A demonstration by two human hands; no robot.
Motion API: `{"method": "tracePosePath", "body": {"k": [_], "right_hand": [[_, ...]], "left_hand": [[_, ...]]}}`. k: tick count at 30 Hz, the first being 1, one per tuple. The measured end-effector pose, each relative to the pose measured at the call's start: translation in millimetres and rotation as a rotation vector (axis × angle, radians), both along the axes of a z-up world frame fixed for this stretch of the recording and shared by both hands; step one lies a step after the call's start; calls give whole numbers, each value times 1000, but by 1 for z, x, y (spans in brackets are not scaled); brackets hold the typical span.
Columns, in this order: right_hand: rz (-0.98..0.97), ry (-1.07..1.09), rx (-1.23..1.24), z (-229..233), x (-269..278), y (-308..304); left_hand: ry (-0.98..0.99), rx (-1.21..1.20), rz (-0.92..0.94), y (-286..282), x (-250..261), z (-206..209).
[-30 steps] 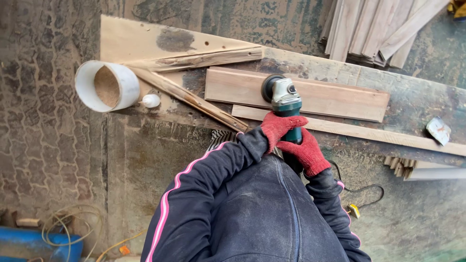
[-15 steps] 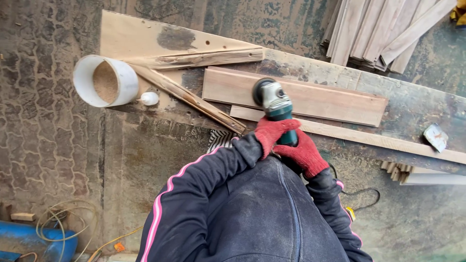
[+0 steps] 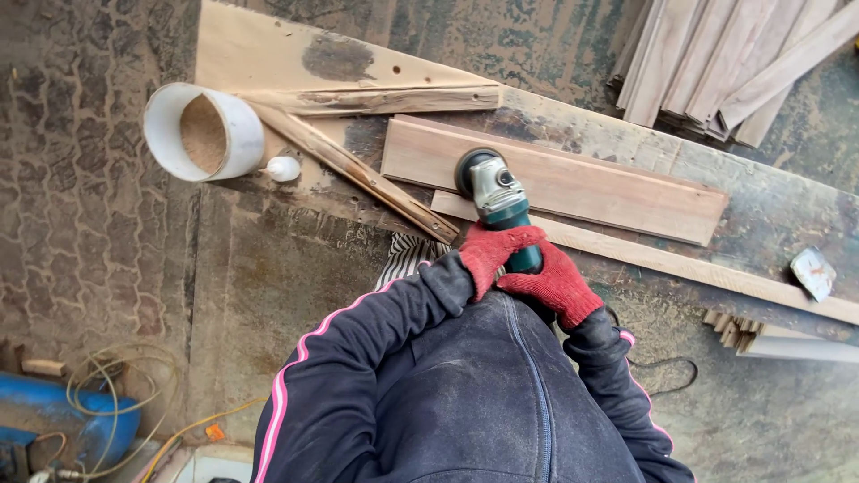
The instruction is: Sanding a piece of wood using an angle grinder with a sanding disc.
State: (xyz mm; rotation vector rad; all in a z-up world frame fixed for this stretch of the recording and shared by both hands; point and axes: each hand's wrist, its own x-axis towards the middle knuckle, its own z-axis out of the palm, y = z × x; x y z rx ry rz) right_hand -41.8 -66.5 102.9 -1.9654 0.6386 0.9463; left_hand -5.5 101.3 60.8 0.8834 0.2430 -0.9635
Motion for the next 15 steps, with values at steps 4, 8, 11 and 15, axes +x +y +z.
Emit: {"method": "tracePosePath", "body": {"k": [4, 8, 11, 15], "right_hand": [[121, 35, 14, 37, 36, 39], [192, 56, -13, 41, 43, 43], [118, 39, -26, 38, 34, 27], [-111, 10, -46, 28, 0, -7]], "left_hand": [[251, 367, 402, 1, 2, 15], [296, 428, 433, 2, -4, -6], [318, 429, 416, -16, 0, 11], [363, 505, 165, -74, 2, -1]]}}
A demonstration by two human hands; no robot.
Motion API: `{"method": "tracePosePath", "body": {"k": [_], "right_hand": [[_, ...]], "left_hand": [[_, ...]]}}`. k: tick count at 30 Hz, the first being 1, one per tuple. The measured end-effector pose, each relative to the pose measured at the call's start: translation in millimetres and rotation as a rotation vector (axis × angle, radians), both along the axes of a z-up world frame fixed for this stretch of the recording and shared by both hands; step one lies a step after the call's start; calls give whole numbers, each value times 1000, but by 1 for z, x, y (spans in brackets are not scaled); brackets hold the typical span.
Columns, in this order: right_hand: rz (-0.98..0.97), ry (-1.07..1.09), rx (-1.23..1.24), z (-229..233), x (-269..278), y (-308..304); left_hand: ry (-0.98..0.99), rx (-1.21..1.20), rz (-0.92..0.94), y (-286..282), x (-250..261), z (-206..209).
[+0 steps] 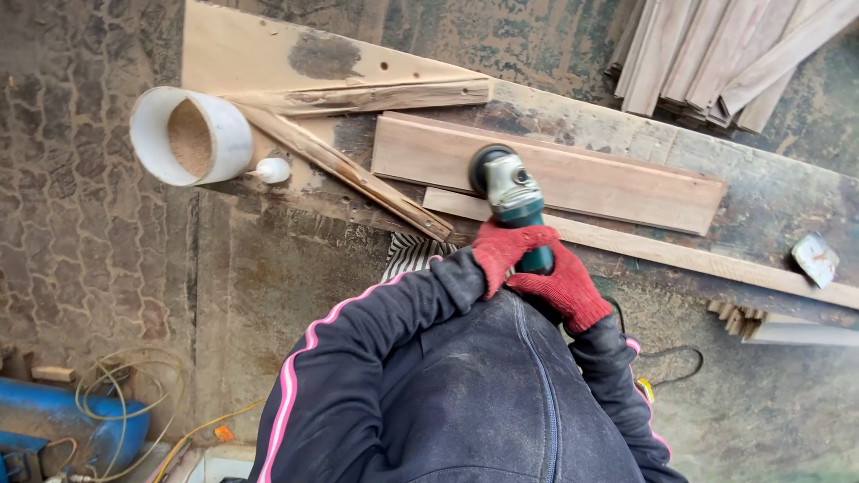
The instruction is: Sanding a piece of wood using an angle grinder with a sanding disc.
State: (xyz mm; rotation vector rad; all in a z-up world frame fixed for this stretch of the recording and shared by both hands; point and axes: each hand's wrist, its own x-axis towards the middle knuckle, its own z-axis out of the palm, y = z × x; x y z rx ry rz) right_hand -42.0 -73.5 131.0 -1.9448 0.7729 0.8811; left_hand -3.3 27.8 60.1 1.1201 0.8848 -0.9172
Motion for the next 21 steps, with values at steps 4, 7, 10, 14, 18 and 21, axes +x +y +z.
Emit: {"method": "tracePosePath", "body": {"k": [4, 7, 10, 14, 18, 21], "right_hand": [[-177, -48, -26, -51, -63, -45], [-228, -149, -67, -65, -81, -57], [-237, -157, -72, -62, -78, -55], [-201, -162, -24, -41, -46, -30], [-5, -75, -18, -22, 5, 11], [63, -61, 32, -15, 36, 41]], "left_hand": [[-73, -217, -108, -33, -9, -11], [-7, -341, 92, -57, -23, -44], [-101, -292, -44, -53, -24, -45], [-89, -222, -7, -30, -13, -41], [-71, -152, 73, 14, 10, -35], [-48, -71, 171, 53, 31, -18]]}}
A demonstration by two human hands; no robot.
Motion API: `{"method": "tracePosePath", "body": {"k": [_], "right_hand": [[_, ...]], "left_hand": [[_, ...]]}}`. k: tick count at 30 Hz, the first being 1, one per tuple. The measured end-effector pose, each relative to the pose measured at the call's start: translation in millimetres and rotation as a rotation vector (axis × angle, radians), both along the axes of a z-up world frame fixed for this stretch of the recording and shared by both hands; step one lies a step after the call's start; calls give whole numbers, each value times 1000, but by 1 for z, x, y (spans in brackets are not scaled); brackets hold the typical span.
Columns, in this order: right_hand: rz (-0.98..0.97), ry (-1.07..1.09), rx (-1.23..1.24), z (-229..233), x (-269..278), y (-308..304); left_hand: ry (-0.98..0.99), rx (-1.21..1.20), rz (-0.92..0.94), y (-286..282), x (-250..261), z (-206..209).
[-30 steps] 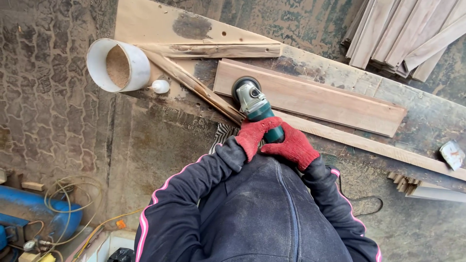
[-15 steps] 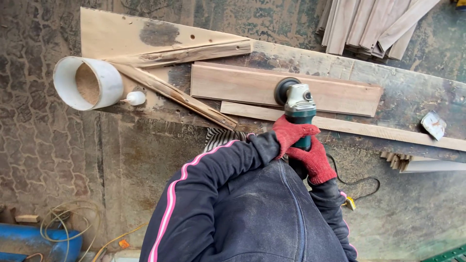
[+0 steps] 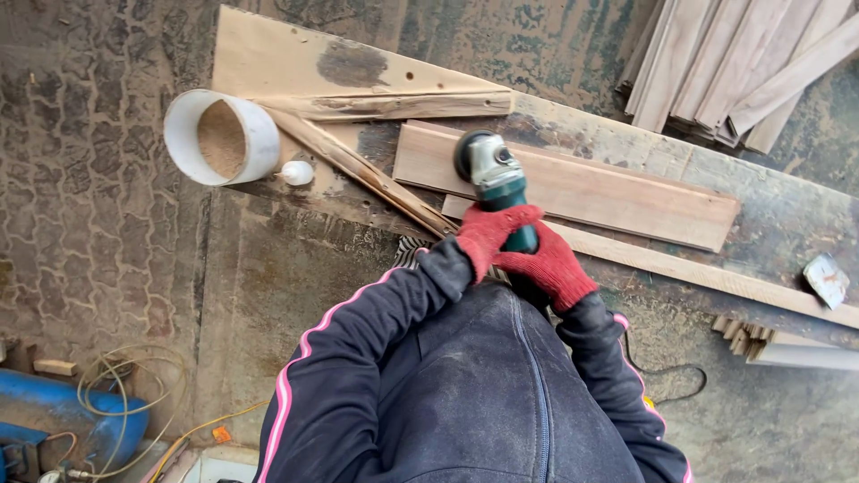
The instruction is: Sanding a piece of wood using an angle grinder with a sanding disc.
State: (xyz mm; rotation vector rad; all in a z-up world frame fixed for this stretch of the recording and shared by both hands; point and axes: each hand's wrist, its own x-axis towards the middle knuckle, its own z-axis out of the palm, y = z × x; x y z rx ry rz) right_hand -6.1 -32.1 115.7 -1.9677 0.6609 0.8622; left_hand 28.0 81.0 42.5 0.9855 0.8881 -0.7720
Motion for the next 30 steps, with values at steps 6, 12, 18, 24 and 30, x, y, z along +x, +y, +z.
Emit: {"method": "tracePosePath", "body": {"k": [6, 12, 18, 24, 30], "right_hand": [[75, -6, 22, 9, 20, 14], [-115, 6, -9, 11, -7, -33], [-308, -63, -71, -35, -76, -91], [-351, -111, -72, -26, -77, -96], [-206, -53, -57, -16, -46, -60]], "left_hand": [[-18, 17, -119, 39, 37, 126], [-25, -126, -51, -46, -4, -35], [-21, -235, -199, -110, -16, -24], [-81, -243, -200, -121, -21, -29], [-97, -132, -165, -66, -8, 4]]}}
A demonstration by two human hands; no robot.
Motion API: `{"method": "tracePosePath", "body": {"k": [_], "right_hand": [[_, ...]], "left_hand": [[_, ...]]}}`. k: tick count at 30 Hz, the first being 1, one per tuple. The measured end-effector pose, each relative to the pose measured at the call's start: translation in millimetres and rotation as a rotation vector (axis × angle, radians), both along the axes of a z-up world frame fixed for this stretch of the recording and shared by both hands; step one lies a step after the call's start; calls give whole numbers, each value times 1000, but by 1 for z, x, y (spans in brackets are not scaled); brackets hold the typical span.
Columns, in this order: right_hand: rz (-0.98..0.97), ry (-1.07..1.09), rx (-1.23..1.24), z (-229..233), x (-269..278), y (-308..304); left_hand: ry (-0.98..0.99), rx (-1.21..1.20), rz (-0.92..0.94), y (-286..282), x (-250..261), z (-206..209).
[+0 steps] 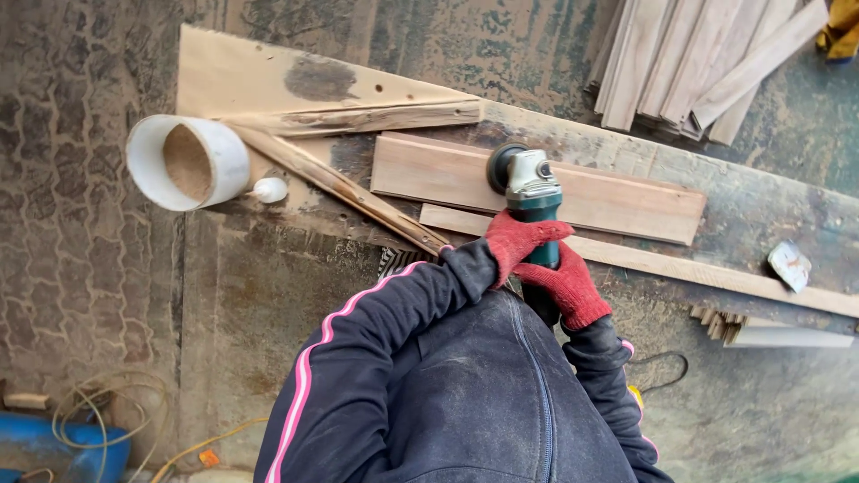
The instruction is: Sanding a piece of wood using an angle grinder with a sanding disc.
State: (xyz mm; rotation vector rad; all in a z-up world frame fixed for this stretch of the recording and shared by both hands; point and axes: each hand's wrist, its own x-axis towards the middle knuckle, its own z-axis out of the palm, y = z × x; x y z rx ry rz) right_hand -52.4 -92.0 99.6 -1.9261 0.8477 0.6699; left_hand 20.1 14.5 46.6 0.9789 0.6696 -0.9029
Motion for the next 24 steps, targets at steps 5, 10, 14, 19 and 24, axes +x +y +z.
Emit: {"method": "tracePosePath", "body": {"k": [5, 10, 14, 19, 24], "right_hand": [[161, 42, 86, 14, 43, 50], [383, 62, 89, 30, 69, 88], [363, 95, 50, 26, 65, 81], [162, 61, 38, 12, 34, 49], [-77, 12, -29, -42, -29, -14]], "left_hand": [[8, 95, 129, 61, 4, 5], [-5, 175, 251, 105, 4, 1], [25, 183, 202, 96, 8, 10], [37, 117, 127, 50, 10, 2], [-68, 6, -51, 8, -6, 9]]}}
